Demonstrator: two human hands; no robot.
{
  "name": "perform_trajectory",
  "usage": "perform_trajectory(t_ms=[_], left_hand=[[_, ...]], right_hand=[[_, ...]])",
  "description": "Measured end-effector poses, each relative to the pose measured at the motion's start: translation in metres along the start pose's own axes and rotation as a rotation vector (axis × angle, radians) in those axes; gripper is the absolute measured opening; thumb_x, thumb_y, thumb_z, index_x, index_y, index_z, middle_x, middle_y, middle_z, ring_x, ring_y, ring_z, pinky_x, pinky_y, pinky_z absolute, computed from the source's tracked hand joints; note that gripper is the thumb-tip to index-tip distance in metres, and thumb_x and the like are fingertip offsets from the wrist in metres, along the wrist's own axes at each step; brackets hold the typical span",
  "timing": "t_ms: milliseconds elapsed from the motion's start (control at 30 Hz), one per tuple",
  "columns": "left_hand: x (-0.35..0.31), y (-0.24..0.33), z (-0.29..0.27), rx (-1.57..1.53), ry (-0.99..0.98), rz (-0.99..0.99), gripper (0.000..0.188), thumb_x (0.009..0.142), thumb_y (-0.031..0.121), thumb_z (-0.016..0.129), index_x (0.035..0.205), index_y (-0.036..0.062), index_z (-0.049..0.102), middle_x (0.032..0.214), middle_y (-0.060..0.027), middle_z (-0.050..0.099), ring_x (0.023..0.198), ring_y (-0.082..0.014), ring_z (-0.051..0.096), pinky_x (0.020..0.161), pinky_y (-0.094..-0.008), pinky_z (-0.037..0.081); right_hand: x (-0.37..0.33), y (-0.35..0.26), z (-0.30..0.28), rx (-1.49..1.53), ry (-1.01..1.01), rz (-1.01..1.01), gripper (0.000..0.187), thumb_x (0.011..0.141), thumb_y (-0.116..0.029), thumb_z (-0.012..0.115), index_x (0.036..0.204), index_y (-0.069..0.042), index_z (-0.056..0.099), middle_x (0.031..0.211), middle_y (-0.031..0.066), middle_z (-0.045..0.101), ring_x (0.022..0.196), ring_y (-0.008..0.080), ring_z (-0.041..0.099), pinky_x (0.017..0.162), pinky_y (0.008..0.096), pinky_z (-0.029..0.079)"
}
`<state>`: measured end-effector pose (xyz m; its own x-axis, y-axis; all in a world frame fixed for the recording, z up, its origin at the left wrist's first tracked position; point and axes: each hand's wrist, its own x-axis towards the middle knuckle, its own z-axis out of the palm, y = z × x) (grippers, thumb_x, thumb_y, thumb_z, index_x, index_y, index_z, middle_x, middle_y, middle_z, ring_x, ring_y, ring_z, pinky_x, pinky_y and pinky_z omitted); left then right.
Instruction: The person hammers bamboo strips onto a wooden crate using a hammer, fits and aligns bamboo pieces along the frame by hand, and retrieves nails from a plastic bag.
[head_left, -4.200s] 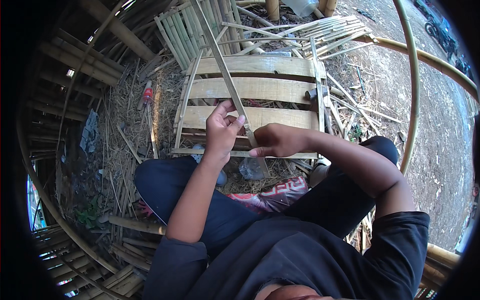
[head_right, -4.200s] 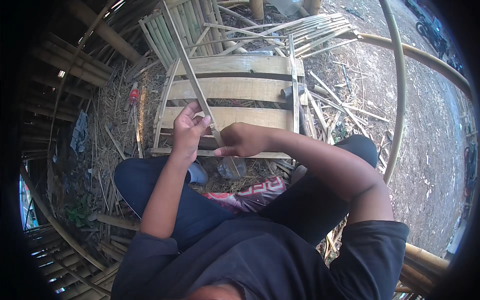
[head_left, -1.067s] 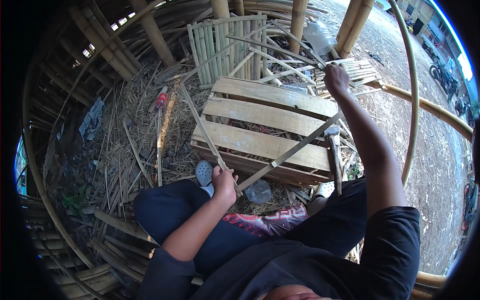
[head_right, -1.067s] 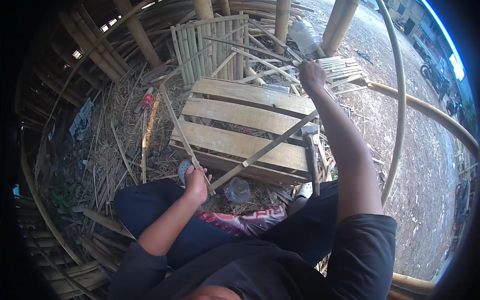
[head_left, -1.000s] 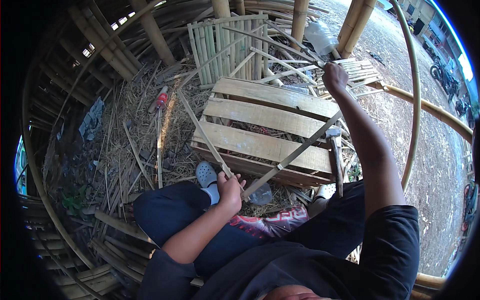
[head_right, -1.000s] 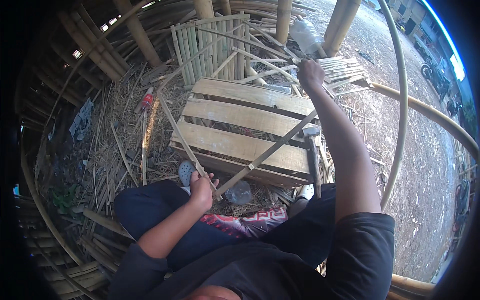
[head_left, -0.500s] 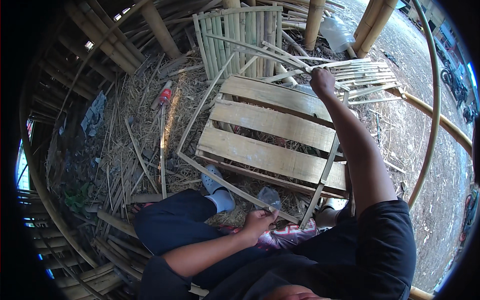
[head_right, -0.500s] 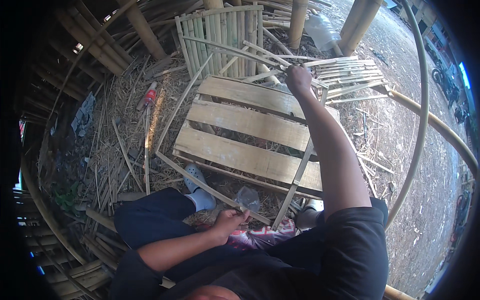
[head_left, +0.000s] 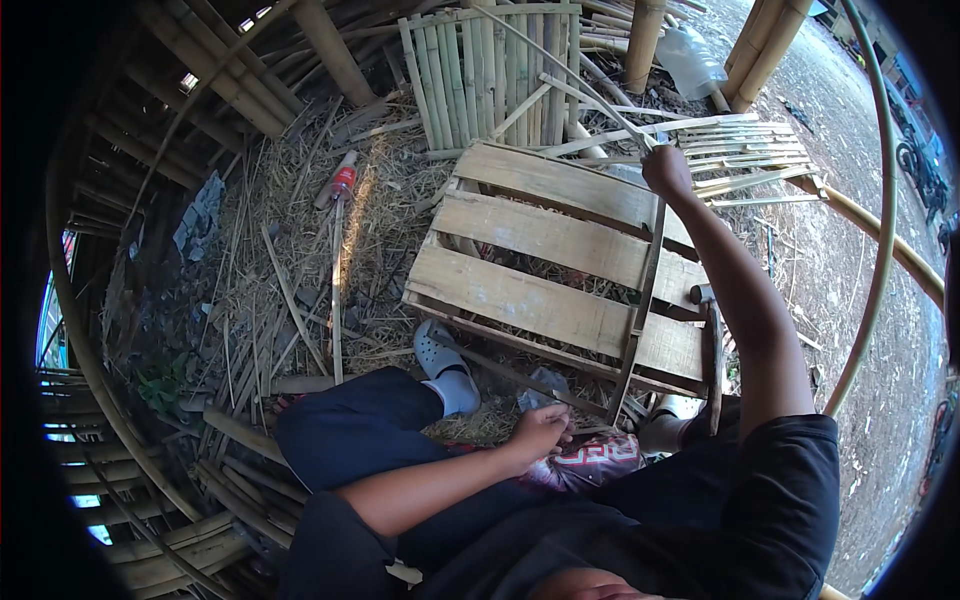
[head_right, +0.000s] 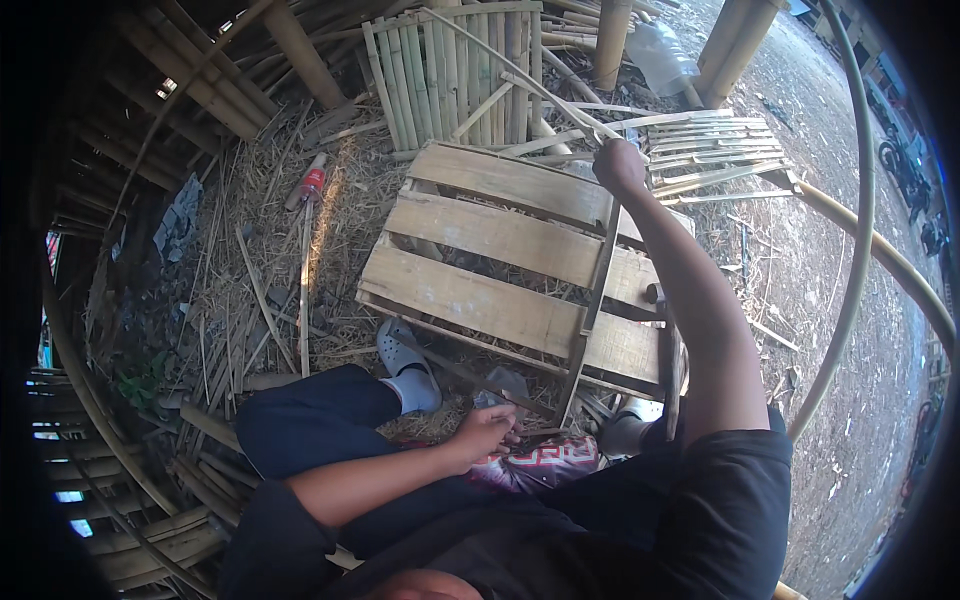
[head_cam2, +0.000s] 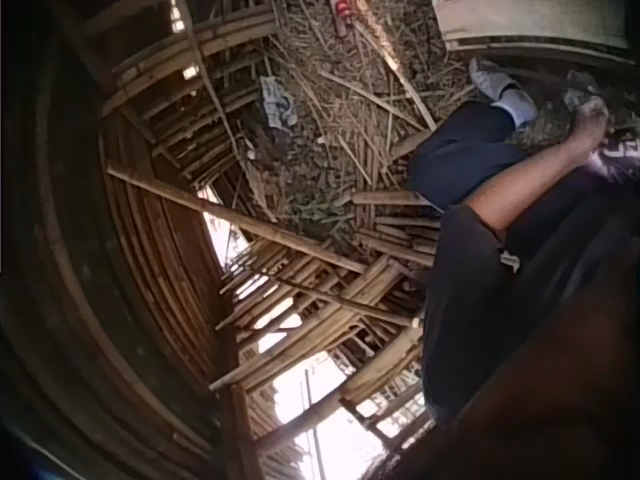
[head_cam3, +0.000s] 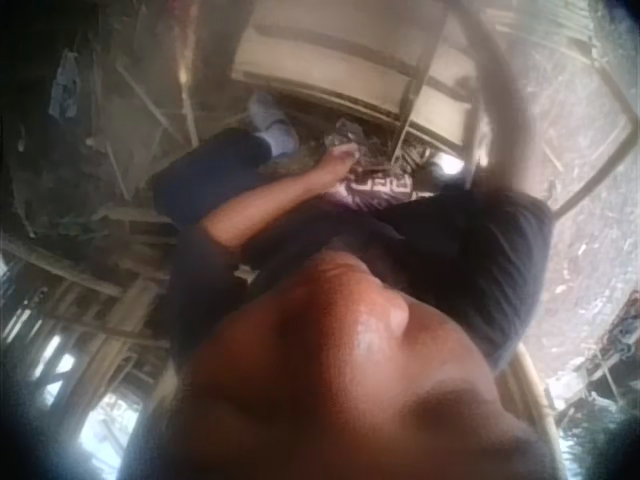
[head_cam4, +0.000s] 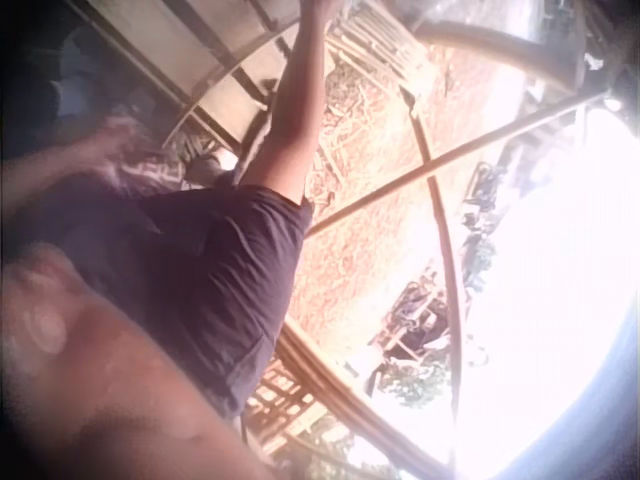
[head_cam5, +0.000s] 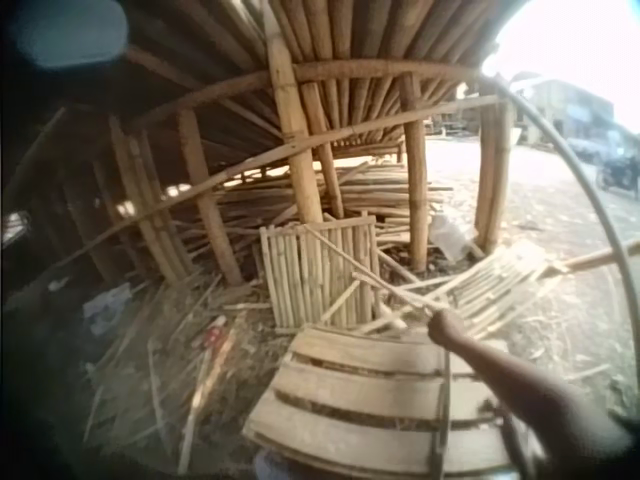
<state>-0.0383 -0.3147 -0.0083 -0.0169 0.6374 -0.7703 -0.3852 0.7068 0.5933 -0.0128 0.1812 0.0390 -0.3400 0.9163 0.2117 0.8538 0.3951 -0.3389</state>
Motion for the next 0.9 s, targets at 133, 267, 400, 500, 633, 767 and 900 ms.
perform_trajectory(t_ms=[133,267,400,500,633,767,900], left_hand=[[0.018,-0.012,-0.013,0.046,0.021,0.032,0.037,0.105,0.018,0.052,0.140,0.0057,0.052,0.112,-0.0073,0.068,0.092,-0.0145,0.067,0.074,-0.0309,0.056],[0.035,-0.004,-0.026,0.153,-0.067,-0.231,0.040,0.100,0.009,0.050,0.140,0.0030,0.048,0.119,-0.0128,0.066,0.100,-0.0245,0.070,0.080,-0.0409,0.061],[0.074,-0.018,-0.082,0.124,0.042,-0.261,0.045,0.098,0.006,0.040,0.142,-0.0037,0.036,0.124,-0.0260,0.059,0.102,-0.0417,0.069,0.083,-0.0525,0.063],[0.109,-0.040,-0.154,0.134,0.329,-0.168,0.043,0.095,0.010,0.043,0.136,-0.0054,0.039,0.120,-0.0256,0.060,0.105,-0.0428,0.068,0.086,-0.0536,0.060],[0.119,-0.038,-0.208,-0.065,0.452,-0.124,0.050,0.101,0.024,0.038,0.141,-0.0051,0.036,0.131,-0.0285,0.055,0.121,-0.0438,0.060,0.105,-0.0557,0.048],[0.112,-0.016,-0.185,-0.382,0.299,0.038,0.049,0.109,0.029,0.032,0.145,-0.0044,0.031,0.141,-0.0297,0.048,0.131,-0.0426,0.052,0.112,-0.0550,0.043],[0.101,-0.014,-0.179,-0.311,0.241,0.148,0.033,0.109,0.015,0.040,0.137,-0.0023,0.043,0.132,-0.0228,0.054,0.127,-0.0375,0.055,0.109,-0.0516,0.049]], right_hand=[[-0.055,-0.010,-0.062,-0.110,-0.232,-0.089,0.036,0.087,-0.034,0.071,0.084,0.002,0.074,0.087,0.0229,0.072,0.086,0.0392,0.071,0.080,0.0472,0.056],[-0.142,0.005,-0.121,0.103,-0.342,0.126,0.036,0.079,-0.032,0.083,0.075,0.003,0.072,0.070,0.0182,0.070,0.066,0.0337,0.069,0.066,0.0416,0.055],[-0.221,0.029,-0.125,0.432,-0.472,0.335,0.028,0.083,-0.023,0.082,0.082,0.003,0.073,0.073,0.0102,0.072,0.061,0.0167,0.068,0.058,0.0328,0.055],[-0.258,0.028,-0.107,0.659,-0.506,0.417,0.027,0.084,-0.016,0.082,0.085,0.008,0.070,0.083,0.0126,0.071,0.072,0.0188,0.069,0.062,0.0326,0.061],[-0.262,0.017,-0.078,0.717,-0.650,0.494,0.028,0.086,-0.011,0.081,0.095,0.013,0.068,0.098,0.0163,0.071,0.087,0.0245,0.072,0.068,0.0363,0.066],[-0.267,0.018,-0.058,0.653,-0.642,0.448,0.025,0.081,-0.009,0.084,0.090,0.010,0.070,0.085,0.0142,0.072,0.073,0.0236,0.072,0.064,0.0344,0.063],[-0.271,0.009,-0.050,0.610,-0.607,0.366,0.028,0.075,-0.016,0.087,0.078,0.004,0.069,0.074,0.0109,0.071,0.065,0.0186,0.071,0.059,0.0331,0.060]])
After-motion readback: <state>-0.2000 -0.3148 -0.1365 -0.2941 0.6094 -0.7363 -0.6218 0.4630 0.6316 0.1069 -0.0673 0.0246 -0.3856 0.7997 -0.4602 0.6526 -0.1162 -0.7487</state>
